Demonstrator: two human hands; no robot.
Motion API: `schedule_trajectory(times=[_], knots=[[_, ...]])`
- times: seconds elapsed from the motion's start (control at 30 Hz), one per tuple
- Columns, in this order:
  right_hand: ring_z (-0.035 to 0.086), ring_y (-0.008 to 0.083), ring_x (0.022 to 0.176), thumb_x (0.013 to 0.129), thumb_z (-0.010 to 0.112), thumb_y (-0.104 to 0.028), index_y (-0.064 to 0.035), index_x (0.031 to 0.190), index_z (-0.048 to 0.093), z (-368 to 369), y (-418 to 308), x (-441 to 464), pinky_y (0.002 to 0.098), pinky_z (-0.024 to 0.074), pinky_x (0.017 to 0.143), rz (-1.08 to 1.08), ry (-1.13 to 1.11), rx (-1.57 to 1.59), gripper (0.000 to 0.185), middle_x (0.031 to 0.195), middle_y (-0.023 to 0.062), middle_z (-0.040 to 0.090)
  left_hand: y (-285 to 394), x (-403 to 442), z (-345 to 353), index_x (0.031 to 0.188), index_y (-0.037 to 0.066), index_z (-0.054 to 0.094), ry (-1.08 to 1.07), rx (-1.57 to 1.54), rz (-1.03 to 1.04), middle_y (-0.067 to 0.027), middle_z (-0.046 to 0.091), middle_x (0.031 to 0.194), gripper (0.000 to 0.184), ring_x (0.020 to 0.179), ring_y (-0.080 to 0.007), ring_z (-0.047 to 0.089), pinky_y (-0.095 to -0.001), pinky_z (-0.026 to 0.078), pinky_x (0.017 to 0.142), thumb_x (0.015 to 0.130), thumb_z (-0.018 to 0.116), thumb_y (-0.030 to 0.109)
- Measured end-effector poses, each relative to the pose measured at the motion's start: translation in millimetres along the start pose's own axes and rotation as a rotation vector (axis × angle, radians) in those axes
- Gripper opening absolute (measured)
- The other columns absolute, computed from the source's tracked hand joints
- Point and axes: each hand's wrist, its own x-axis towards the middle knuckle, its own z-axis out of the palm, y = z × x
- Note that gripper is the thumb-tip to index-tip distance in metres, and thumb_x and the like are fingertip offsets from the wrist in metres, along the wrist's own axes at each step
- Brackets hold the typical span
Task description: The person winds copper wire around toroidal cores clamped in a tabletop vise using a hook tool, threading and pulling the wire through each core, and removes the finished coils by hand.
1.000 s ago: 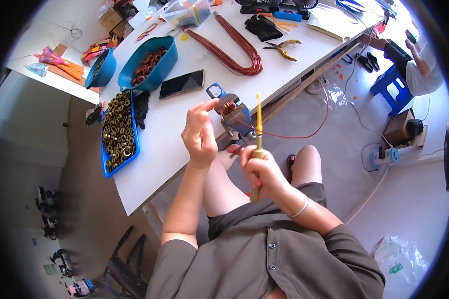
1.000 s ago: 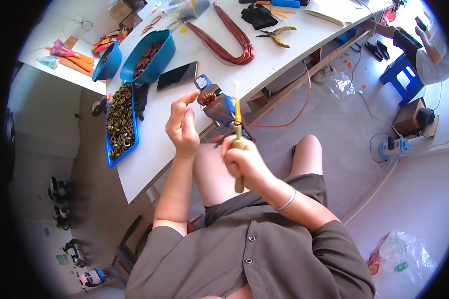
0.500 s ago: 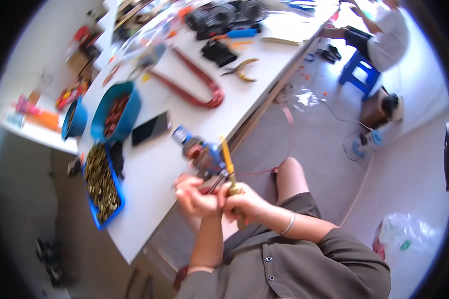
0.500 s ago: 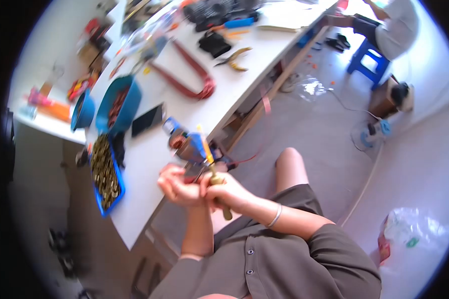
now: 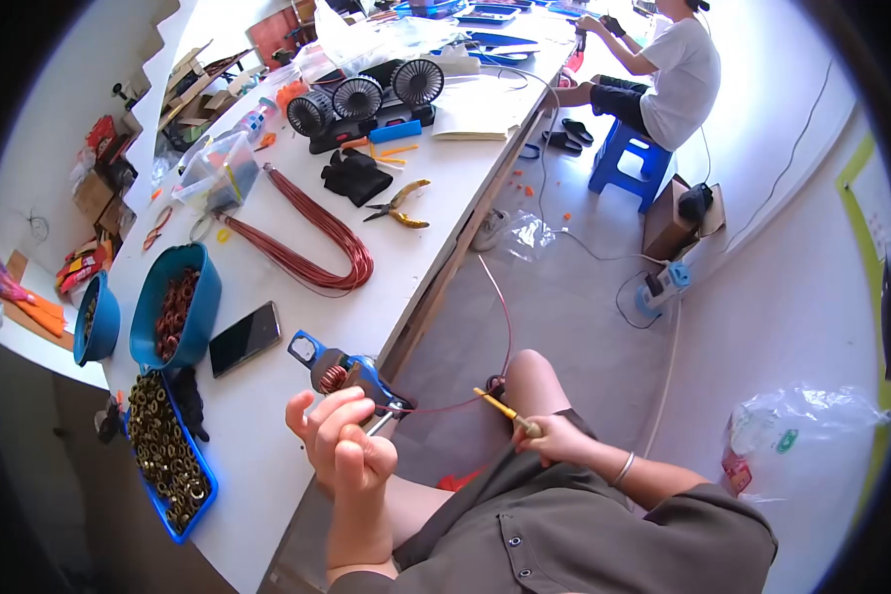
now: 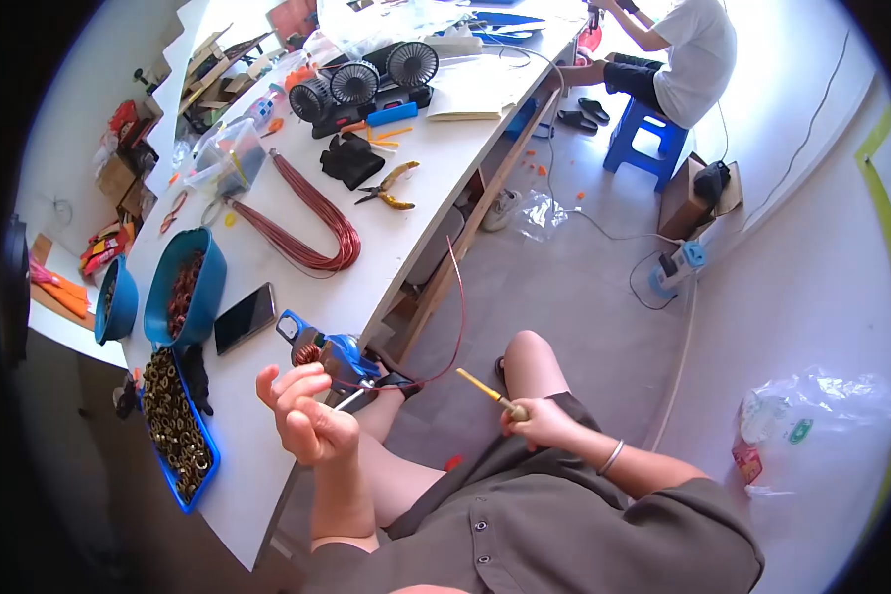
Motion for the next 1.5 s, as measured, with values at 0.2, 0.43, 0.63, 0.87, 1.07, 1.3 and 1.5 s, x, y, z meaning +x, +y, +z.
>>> schedule_trajectory(times=[0.2, 0.43, 0.63, 0.87, 1.07, 1.3, 1.5], knots=[[0.051, 0.0063, 0.048, 0.086, 0.056, -0.009, -0.0025, 0.097, 0.059, 17, 2, -13, 0.0209, 0.0434, 0.044, -0.082, -0.152, 0.082, 0.013, 0.081, 0.0033, 0.065, 24, -9, -12, 0.070, 0.007, 0.039, -0.129, 0.086, -0.098, -0.0089, 0.061, 0.100, 0.016, 0.100, -0.0272, 0.059, -0.0429, 0.037, 0.098, 0.082, 0.046, -0.001], [0.054, 0.0080, 0.052, 0.088, 0.055, -0.006, 0.0004, 0.095, 0.057, 1, 20, -14, 0.0197, 0.0415, 0.039, -0.058, -0.112, 0.090, 0.011, 0.079, 0.0077, 0.063, 47, -19, 11, 0.080, 0.002, 0.056, -0.267, -0.003, -0.090, -0.0113, 0.058, 0.093, 0.006, 0.094, -0.0277, 0.058, -0.0428, 0.046, 0.088, 0.080, 0.057, 0.008], [0.044, 0.0038, 0.044, 0.087, 0.056, -0.011, -0.0037, 0.095, 0.058, -6, 16, -16, 0.0187, 0.0346, 0.038, -0.088, -0.109, 0.081, 0.011, 0.070, 0.0026, 0.061, 45, 0, 54, 0.081, 0.007, 0.057, -0.391, 0.135, -0.045, -0.0034, 0.044, 0.067, 0.012, 0.063, -0.0207, 0.049, -0.0336, 0.041, 0.059, 0.080, 0.063, 0.017], [0.042, 0.0024, 0.052, 0.089, 0.056, -0.016, -0.0063, 0.105, 0.053, -2, 6, -30, 0.0173, 0.0321, 0.044, -0.218, 0.005, 0.106, 0.019, 0.063, -0.0028, 0.051, -50, 72, 3, 0.075, 0.001, 0.059, 0.156, 0.096, -0.397, -0.0038, 0.045, 0.052, 0.018, 0.045, -0.0109, 0.038, -0.0255, 0.032, 0.043, 0.090, 0.054, 0.010], [0.041, 0.0013, 0.054, 0.090, 0.054, -0.008, -0.0043, 0.112, 0.051, 29, -39, -47, 0.0176, 0.0330, 0.048, -0.471, -0.023, -0.034, 0.023, 0.068, -0.0035, 0.048, -111, 33, 41, 0.078, 0.001, 0.062, 0.016, 0.207, -0.829, -0.0191, 0.059, 0.064, 0.025, 0.061, -0.0367, 0.059, -0.0416, 0.045, 0.056, 0.089, 0.051, 0.021], [0.043, 0.0018, 0.053, 0.092, 0.051, -0.008, -0.0037, 0.114, 0.050, 58, -99, -42, 0.0169, 0.0355, 0.047, -0.505, -0.183, 0.025, 0.023, 0.066, -0.0022, 0.050, -117, 16, 48, 0.084, -0.002, 0.064, -0.126, 0.130, -0.946, -0.0208, 0.062, 0.069, 0.024, 0.068, -0.0384, 0.061, -0.0410, 0.048, 0.063, 0.088, 0.052, 0.019], [0.040, 0.0014, 0.050, 0.095, 0.048, -0.015, -0.0026, 0.109, 0.049, 61, -86, -32, 0.0171, 0.0332, 0.045, -0.426, -0.217, 0.109, 0.019, 0.067, -0.0022, 0.050, -116, 14, 51, 0.084, -0.002, 0.065, -0.070, -0.037, -1.056, -0.0222, 0.062, 0.071, 0.024, 0.070, -0.0380, 0.061, -0.0396, 0.048, 0.064, 0.087, 0.053, 0.019]])
